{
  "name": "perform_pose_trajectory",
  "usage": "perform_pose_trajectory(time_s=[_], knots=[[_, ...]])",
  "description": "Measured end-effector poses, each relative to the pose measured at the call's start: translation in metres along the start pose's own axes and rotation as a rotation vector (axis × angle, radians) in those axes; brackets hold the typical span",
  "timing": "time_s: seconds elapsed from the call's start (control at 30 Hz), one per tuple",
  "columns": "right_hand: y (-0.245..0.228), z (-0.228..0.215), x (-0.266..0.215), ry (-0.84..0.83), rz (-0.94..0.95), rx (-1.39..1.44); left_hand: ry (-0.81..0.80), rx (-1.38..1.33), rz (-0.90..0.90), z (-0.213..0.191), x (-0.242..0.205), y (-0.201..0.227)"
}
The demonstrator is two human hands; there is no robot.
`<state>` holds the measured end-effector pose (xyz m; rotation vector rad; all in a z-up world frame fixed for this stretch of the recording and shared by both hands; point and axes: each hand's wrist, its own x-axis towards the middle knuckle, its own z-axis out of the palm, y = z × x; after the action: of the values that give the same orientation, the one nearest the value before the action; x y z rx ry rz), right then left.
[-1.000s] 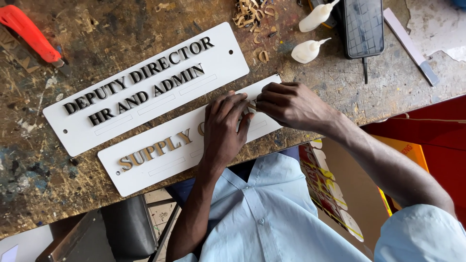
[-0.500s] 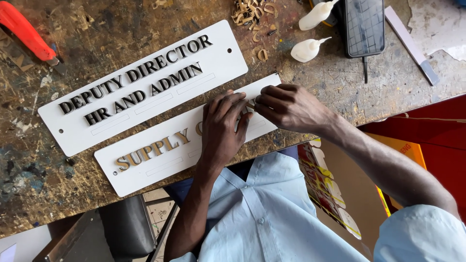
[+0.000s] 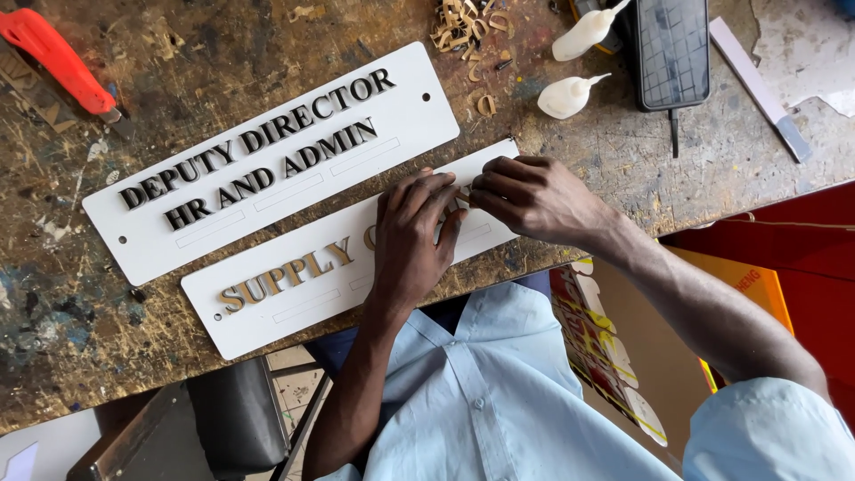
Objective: The person assembles office signs by placing black and gold letters onto white boards. They arrange the letters to form titles such as 'DEPUTY DIRECTOR HR AND ADMIN' and 'SUPPLY CHAIN 2', then peel off protective backing from a blue logo on a third sign.
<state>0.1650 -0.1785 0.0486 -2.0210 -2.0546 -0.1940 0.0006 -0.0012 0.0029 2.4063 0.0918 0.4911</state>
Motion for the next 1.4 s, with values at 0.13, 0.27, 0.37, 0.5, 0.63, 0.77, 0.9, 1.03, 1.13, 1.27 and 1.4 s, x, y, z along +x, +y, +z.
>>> perform_pose_trajectory(time_s=[0.13,0.27,0.37,0.5,0.63,0.77,0.9,1.03,1.13,1.27,1.4], knots=[[0.002,0.005,-0.006,0.060,-0.018,0.005,0.006,-0.012,0.007,0.000,0.000,-0.001],[0.003,0.010,-0.013,0.110,0.046,0.100,0.021,0.006,0.016,0.002,-0.001,-0.002],[0.002,0.003,-0.006,0.122,0.043,0.133,0.030,0.005,0.018,0.000,-0.001,-0.001],[0.003,0.005,-0.005,0.107,0.045,0.119,0.026,-0.009,0.015,-0.002,0.001,0.001],[0.005,0.017,-0.007,0.111,0.055,0.129,0.022,0.002,0.016,-0.002,0.000,0.001],[0.005,0.015,-0.008,0.123,0.071,0.122,0.012,0.019,0.005,-0.003,0.004,0.004],[0.003,0.033,-0.020,0.269,0.122,0.194,0.029,0.086,-0.016,0.002,0.008,0.012],[0.002,0.046,-0.024,0.322,0.161,0.233,0.065,0.125,-0.022,0.012,0.010,0.010],[0.001,0.049,-0.028,0.358,0.184,0.316,0.082,0.159,-0.020,0.015,0.008,0.016],[-0.002,0.044,-0.024,0.447,0.258,0.434,0.122,0.232,0.021,0.019,0.010,0.026],[-0.003,0.045,-0.024,0.499,0.318,0.508,0.202,0.262,0.075,0.031,0.009,0.021]])
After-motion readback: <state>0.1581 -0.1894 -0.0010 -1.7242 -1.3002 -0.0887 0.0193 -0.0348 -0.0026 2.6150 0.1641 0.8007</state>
